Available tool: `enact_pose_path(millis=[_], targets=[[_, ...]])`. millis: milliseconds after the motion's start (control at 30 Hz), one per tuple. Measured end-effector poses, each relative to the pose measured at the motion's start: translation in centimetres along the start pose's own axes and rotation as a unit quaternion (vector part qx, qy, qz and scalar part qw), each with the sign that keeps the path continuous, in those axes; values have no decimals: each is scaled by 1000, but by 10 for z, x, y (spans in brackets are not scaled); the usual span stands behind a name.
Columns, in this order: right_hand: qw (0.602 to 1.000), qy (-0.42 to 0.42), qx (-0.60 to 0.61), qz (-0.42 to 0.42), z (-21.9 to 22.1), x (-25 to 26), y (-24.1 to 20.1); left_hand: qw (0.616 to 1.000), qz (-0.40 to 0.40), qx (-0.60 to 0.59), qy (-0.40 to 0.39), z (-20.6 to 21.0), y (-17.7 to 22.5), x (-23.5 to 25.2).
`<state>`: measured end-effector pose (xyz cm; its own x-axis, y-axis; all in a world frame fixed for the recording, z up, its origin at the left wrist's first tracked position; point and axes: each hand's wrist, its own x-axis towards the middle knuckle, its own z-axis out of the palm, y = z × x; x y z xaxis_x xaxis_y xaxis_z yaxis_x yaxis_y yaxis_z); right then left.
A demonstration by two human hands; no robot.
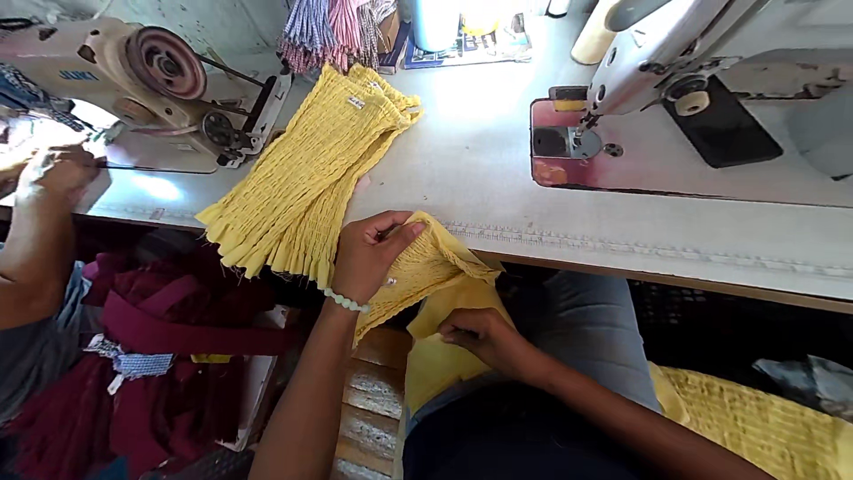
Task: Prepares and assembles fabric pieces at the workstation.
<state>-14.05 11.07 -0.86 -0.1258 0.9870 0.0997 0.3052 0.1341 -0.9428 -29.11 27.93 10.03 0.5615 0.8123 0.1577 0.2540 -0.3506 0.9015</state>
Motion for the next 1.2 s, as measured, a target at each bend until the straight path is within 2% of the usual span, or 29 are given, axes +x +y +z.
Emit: enact_pose_path(millis=[100, 233, 300, 367, 467, 533, 1000, 1200], targets=[[994, 82, -29, -60, -26, -8, -11, 1000, -2, -14, -22, 10, 11, 2], [980, 50, 36, -188, -70, -25, -53, 997, -19, -43, -61, 31, 37, 2], [971, 67, 30, -226, -85, -29, -76, 993, -30, -66, -93, 43, 55, 1], [966, 154, -11, -207, -92, -30, -87, 987, -31, -91, -127, 54, 70, -2], [935, 321, -24, -147, -92, -25, -87, 980, 0, -121, -157, 67, 83, -6], [917, 375, -19, -135, -92, -24, -88, 980, 23, -120, -155, 73, 86, -6], [898, 427, -32, -99, -96, -25, -87, 971, 32, -126, -199, 82, 85, -2], [892, 440, -47, -93, -94, -21, -86, 969, 73, -114, -206, 79, 85, -7]])
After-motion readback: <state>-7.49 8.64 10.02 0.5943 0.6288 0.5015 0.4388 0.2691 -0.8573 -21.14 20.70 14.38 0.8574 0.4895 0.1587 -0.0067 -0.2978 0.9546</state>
